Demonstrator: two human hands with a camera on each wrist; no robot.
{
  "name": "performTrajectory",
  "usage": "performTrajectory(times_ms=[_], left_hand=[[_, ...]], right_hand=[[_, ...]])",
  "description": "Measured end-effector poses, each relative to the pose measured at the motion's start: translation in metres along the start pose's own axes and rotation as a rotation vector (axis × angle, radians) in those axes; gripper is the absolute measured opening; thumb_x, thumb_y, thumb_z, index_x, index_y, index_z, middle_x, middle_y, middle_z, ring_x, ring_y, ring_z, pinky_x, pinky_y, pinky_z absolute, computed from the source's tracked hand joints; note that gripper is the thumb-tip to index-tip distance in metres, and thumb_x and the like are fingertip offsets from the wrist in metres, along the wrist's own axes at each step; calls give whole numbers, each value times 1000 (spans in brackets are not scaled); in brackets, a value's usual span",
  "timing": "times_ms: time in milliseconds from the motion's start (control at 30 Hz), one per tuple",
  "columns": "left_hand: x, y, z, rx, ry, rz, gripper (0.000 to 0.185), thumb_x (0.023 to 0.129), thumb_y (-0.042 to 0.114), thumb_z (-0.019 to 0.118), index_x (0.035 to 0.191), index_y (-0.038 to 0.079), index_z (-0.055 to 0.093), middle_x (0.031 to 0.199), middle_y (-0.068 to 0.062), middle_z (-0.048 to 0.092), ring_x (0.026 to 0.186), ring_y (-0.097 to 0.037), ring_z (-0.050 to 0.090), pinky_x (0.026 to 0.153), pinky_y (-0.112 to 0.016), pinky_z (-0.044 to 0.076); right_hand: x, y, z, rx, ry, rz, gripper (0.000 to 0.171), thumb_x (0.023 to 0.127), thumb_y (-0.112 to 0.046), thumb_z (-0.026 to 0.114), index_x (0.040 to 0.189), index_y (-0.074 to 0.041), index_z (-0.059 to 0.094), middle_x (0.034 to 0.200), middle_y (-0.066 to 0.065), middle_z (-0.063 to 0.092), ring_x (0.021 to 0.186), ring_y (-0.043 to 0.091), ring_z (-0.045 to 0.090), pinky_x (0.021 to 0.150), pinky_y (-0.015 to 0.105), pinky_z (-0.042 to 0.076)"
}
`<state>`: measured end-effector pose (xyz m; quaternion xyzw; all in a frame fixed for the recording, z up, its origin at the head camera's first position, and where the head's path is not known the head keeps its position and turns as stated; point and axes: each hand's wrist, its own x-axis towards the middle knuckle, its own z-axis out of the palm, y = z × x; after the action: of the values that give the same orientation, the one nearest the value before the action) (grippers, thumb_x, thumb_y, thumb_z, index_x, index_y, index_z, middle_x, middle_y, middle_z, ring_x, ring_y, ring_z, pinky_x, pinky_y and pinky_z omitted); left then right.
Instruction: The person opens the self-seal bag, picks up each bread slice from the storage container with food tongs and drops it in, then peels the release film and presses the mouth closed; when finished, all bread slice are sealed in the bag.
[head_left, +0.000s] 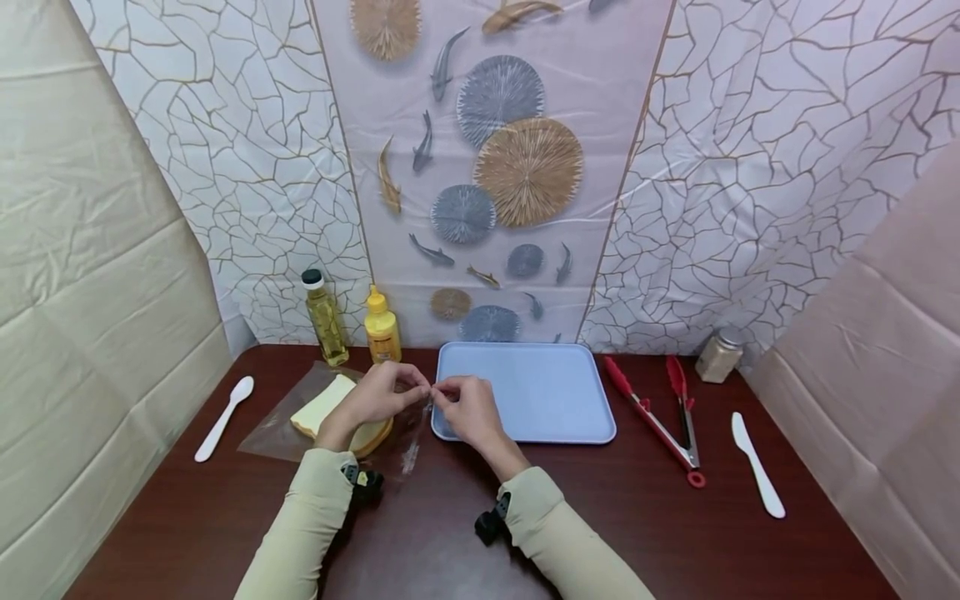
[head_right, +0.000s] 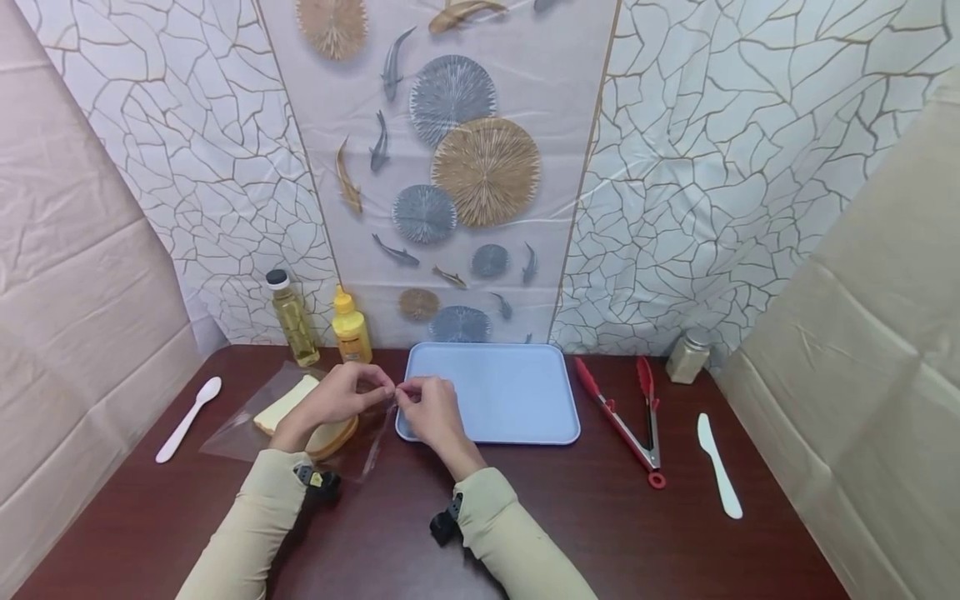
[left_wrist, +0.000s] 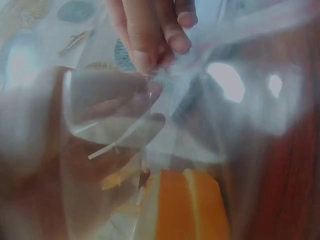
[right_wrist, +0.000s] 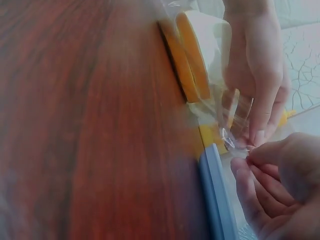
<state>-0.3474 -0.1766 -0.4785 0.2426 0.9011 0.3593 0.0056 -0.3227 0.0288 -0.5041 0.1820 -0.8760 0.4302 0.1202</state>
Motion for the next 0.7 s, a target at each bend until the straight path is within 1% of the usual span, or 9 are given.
performTrajectory(times_ms=[133,267,333,467,533,600,700], left_hand=[[0,-1,1,-1,8,9,8,104,21,75,99,18,81,94,5,81,88,-8,71,85,-34,58],[0,-3,1,-5,5,17,9,105,19,73,100,16,80,94,2,81,85,-8,70,82,-31,57],[-1,-6,0,11,27,23,9,106,18,71,101,15,78,95,1,80,85,-9,69,79,-31,57],[-3,-11,-3,22,87,3,8,106,15,70,103,14,77,95,0,79,85,-11,70,78,-33,57],[-4,-13,-5,15,102,-16,7,105,15,71,103,14,78,95,0,79,86,-12,70,79,-34,57],[-4,-14,-5,5,93,-28,7,105,17,72,103,15,78,96,1,80,87,-11,70,80,-33,57],[-3,-13,-5,-6,67,-30,8,105,19,72,102,15,79,96,1,80,85,-11,69,77,-32,57]], right_hand=[[0,0,0,0,18,5,8,97,-13,77,96,-12,86,88,0,84,78,9,77,71,23,61],[0,-1,-1,15,-2,12,8,95,-13,77,94,-13,85,86,0,83,75,8,77,69,22,61],[0,-1,-3,11,-8,12,8,95,-13,77,93,-13,84,85,0,83,75,8,76,69,23,61],[1,-1,-5,13,-15,28,8,94,-11,76,92,-12,84,84,0,82,74,8,74,70,24,60],[1,0,-6,34,-22,35,8,94,-10,76,94,-10,84,85,1,82,75,8,74,70,24,60],[1,0,-5,66,-39,28,9,97,-11,76,98,-8,84,88,1,82,77,9,74,71,24,60],[1,-1,-2,111,-68,-6,10,100,-13,76,104,-8,84,92,3,83,80,11,76,73,23,61]])
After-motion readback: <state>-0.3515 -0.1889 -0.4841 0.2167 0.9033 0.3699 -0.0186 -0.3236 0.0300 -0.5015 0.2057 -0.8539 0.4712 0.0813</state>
